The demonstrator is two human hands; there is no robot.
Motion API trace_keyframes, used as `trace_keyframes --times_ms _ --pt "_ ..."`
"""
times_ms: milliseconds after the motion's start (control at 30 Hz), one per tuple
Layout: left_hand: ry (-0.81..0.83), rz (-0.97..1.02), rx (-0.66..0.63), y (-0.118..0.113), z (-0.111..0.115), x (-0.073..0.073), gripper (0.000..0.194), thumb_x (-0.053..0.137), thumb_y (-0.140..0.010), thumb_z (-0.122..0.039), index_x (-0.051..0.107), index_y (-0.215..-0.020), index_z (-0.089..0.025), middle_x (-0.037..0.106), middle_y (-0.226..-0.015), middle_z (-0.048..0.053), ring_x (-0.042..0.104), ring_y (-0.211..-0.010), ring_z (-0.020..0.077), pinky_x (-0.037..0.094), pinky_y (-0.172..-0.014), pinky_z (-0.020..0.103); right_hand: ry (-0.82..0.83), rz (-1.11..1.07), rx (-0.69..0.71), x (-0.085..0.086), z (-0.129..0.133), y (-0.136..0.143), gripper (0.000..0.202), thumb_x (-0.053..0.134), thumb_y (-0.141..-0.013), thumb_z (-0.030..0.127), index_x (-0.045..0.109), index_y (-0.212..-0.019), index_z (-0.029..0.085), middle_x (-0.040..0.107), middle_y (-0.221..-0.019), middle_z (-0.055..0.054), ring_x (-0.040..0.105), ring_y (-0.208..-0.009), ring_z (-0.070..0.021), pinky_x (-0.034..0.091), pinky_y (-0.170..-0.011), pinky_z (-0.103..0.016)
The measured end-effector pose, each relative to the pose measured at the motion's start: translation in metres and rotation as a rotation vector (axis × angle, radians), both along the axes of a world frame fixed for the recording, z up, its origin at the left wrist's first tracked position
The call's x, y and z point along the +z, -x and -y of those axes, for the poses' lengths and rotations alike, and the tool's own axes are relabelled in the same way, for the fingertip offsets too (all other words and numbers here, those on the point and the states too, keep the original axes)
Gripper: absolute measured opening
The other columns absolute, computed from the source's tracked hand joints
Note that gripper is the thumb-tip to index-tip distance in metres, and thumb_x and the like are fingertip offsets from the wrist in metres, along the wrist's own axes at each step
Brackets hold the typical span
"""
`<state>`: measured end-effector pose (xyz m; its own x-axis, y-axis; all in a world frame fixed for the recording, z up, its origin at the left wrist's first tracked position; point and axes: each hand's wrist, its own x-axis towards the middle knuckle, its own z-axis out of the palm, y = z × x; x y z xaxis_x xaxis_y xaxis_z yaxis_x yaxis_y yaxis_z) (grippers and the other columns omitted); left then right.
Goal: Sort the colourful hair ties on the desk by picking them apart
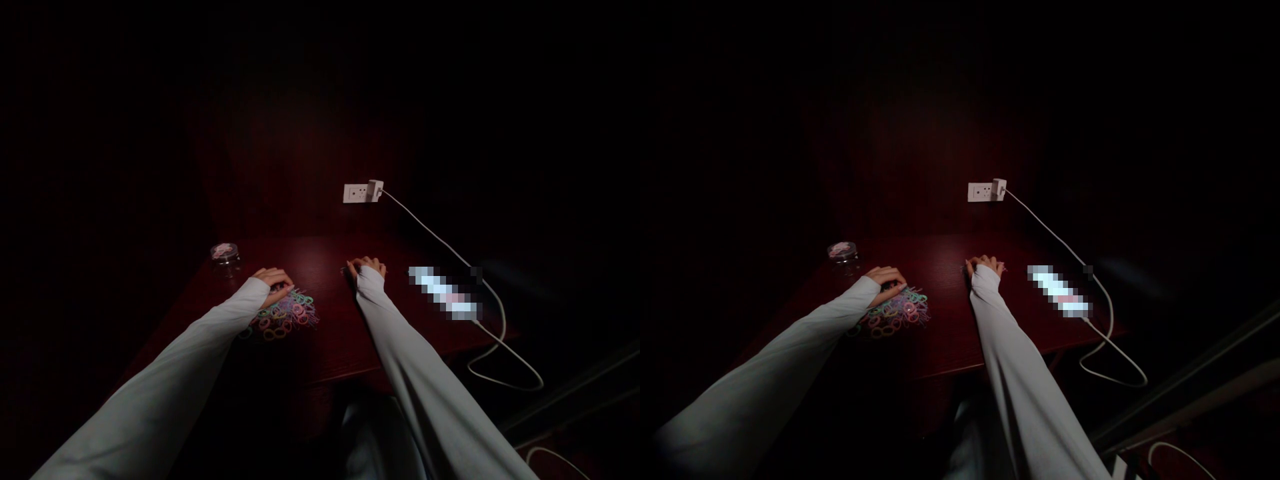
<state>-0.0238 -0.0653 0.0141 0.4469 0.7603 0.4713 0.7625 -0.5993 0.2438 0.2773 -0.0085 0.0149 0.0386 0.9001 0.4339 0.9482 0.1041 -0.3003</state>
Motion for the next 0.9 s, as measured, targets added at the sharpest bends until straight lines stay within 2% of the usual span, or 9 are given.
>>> trace_keyframes --times_ms 300,567,733,900 --pt "0.014 -0.029 -0.04 -0.0008 -0.001 0.0031 0.032 0.047 -0.097 -0.044 0.07 -0.09 -0.023 0.074 -0.091 0.002 0.064 -0.089 0.0194 0.039 -0.082 0.031 0.077 -0.032 0.014 0.0016 0.0015 0.0013 0.036 0.049 -0.101 0.048 0.078 -0.104 0.026 0.071 -0.116 -0.01 0.049 -0.118 -0.0322 0.029 -0.101 -0.046" --pt "0.003 -0.04 -0.011 -0.0013 -0.0025 -0.0009 0.032 0.047 -0.098 -0.044 0.07 -0.09 -0.023 0.074 -0.091 0.002 0.063 -0.087 0.0191 0.039 -0.083 0.031 0.034 -0.009 -0.092 -0.0018 0.0014 0.003 0.039 0.039 -0.102 0.034 0.076 -0.104 0.02 0.071 -0.118 -0.015 0.051 -0.118 -0.0331 0.032 -0.097 -0.045" --pt "0.0 -0.03 -0.018 -0.0009 -0.0044 -0.0027 0.032 0.048 -0.097 -0.044 0.07 -0.09 -0.023 0.074 -0.091 0.002 0.063 -0.089 0.0195 0.038 -0.082 0.031 0.081 0.027 -0.042 -0.0005 0.0054 -0.0005 0.025 0.053 -0.096 0.031 0.075 -0.105 0.021 0.07 -0.119 -0.014 0.05 -0.119 -0.0335 0.031 -0.098 -0.044" --pt "-0.006 -0.027 -0.033 -0.0008 -0.0048 -0.0032 0.032 0.048 -0.098 -0.045 0.07 -0.089 -0.023 0.073 -0.091 0.002 0.064 -0.09 0.0198 0.038 -0.082 0.031 0.131 0.021 -0.012 0.0027 0.0081 -0.0012 0.024 0.059 -0.093 0.035 0.073 -0.109 0.023 0.069 -0.121 -0.012 0.049 -0.12 -0.0328 0.03 -0.099 -0.044"
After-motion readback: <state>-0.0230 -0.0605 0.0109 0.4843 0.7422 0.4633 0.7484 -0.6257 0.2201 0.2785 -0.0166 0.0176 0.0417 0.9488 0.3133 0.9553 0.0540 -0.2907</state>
